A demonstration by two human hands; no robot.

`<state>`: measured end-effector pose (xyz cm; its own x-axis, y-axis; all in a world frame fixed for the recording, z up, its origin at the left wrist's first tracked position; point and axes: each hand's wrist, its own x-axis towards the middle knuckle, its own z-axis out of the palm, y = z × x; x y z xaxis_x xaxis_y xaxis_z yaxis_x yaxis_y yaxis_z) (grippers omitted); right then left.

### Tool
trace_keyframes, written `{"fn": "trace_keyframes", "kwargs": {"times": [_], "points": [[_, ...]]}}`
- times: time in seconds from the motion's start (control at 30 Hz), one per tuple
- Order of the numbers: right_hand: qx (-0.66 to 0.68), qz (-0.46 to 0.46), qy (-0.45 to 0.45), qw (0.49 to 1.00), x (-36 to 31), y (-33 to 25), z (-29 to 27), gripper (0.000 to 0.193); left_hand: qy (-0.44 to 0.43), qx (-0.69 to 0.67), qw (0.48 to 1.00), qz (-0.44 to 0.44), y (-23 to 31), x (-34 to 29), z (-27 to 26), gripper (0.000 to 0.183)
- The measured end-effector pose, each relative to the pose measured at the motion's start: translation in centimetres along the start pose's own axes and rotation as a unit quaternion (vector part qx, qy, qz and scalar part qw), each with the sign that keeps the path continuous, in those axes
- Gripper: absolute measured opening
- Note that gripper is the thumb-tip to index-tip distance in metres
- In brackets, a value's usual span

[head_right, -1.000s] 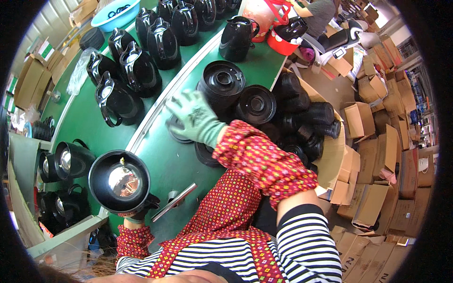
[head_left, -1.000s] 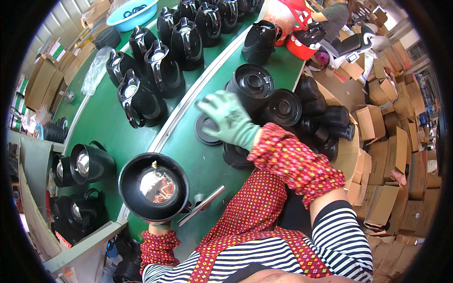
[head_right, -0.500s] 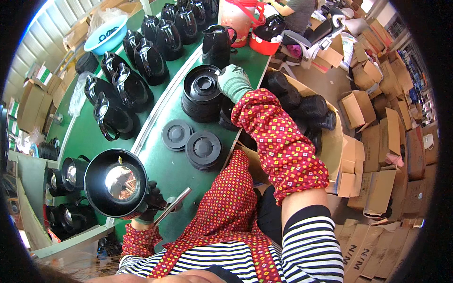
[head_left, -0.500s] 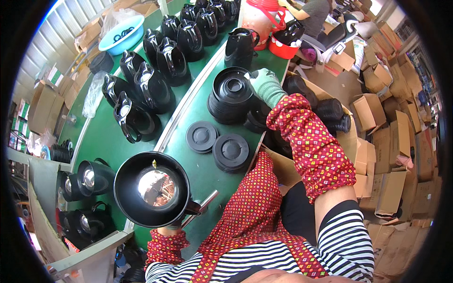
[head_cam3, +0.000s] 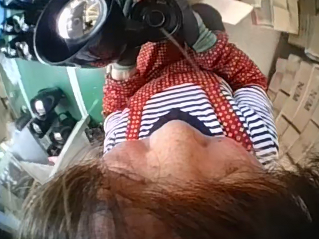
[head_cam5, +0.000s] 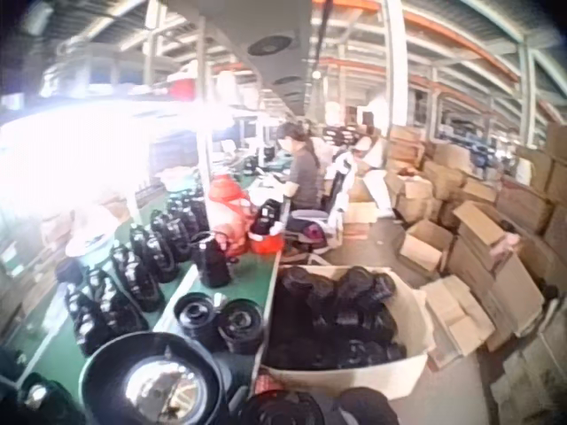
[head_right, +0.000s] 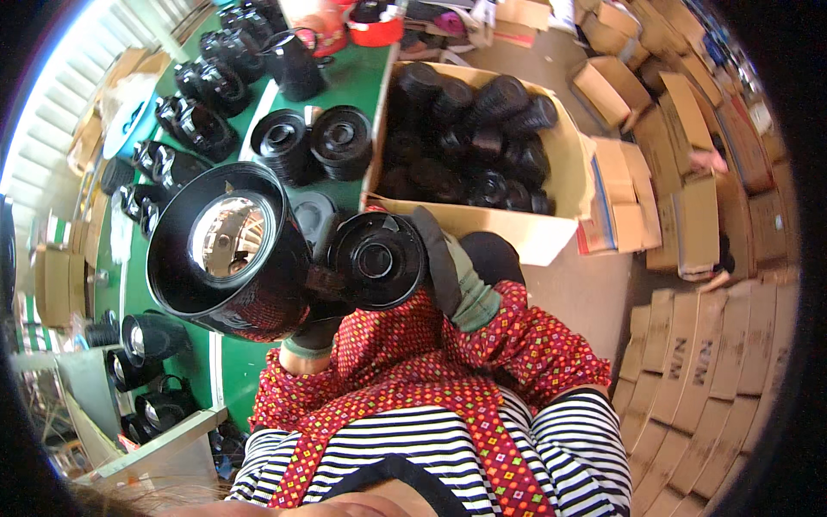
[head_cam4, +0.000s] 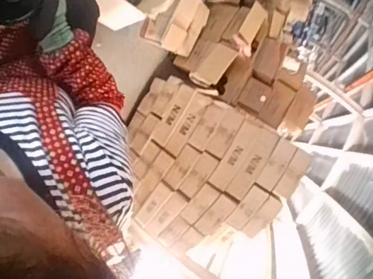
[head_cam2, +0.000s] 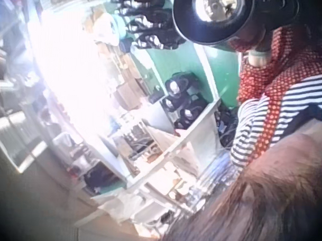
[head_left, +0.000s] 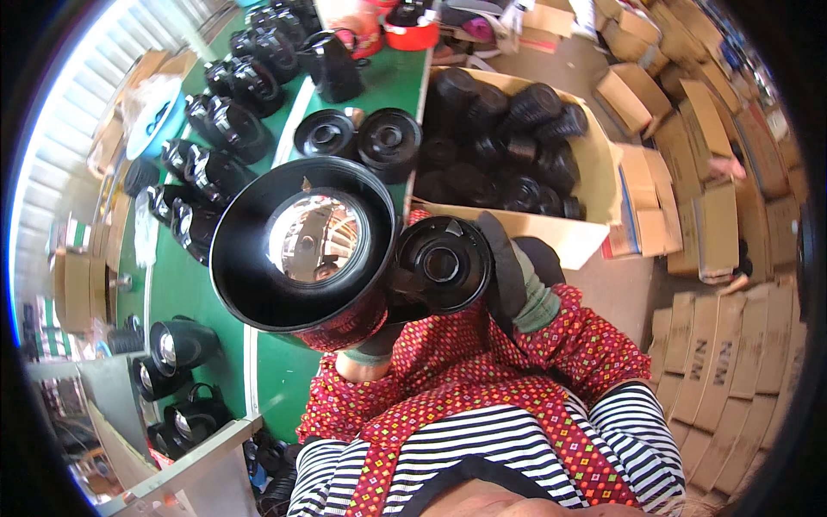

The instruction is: The person assembles black electric kettles at a workstation. They pick up a kettle body, insert a metal heating element, and secure a lid. The person repeats this process for multiple units, placing finished kettles on the table.

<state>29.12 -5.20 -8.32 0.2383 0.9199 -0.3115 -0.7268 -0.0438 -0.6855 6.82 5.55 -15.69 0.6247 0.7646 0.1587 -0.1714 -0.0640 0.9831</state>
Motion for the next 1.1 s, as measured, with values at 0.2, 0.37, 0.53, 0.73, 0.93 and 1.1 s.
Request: {"fn": "trace_keyframes", "kwargs": {"times": [0.2,0.37,0.53,0.73,0.93,1.1], "points": [[-0.22,-0.305,-0.049,0.925,-7.7,0.5,-1.4,0.074,-0.004,0.28,0.957,0.074,-1.8,-0.4,5.6,0.07],[-0.435,-0.392,0.031,0.81,-11.1,-2.6,-5.2,0.084,-0.023,0.436,0.861,0.26,-3.7,0.5,10.4,0.075],[-0.246,-0.316,0.034,0.916,-12.3,0.9,-14.8,0.098,-0.208,0.066,0.976,-0.014,-4.8,0.5,16.3,0.071],[-0.724,-0.287,0.184,0.6,-20.8,-6.5,-21.6,0.076,-0.273,-0.092,0.939,-0.188,-2.1,0.0,13.3,0.066],[-0.729,0.268,0.438,0.452,-30.2,-4.1,-38.1,0.071,-0.27,-0.188,0.91,-0.251,-1.7,1.2,9.1,0.061],[-0.405,-0.118,0.447,0.789,-26.7,-4.1,-42.0,0.073,-0.21,-0.287,0.891,-0.283,-0.8,0.1,6.5,0.057]]}}
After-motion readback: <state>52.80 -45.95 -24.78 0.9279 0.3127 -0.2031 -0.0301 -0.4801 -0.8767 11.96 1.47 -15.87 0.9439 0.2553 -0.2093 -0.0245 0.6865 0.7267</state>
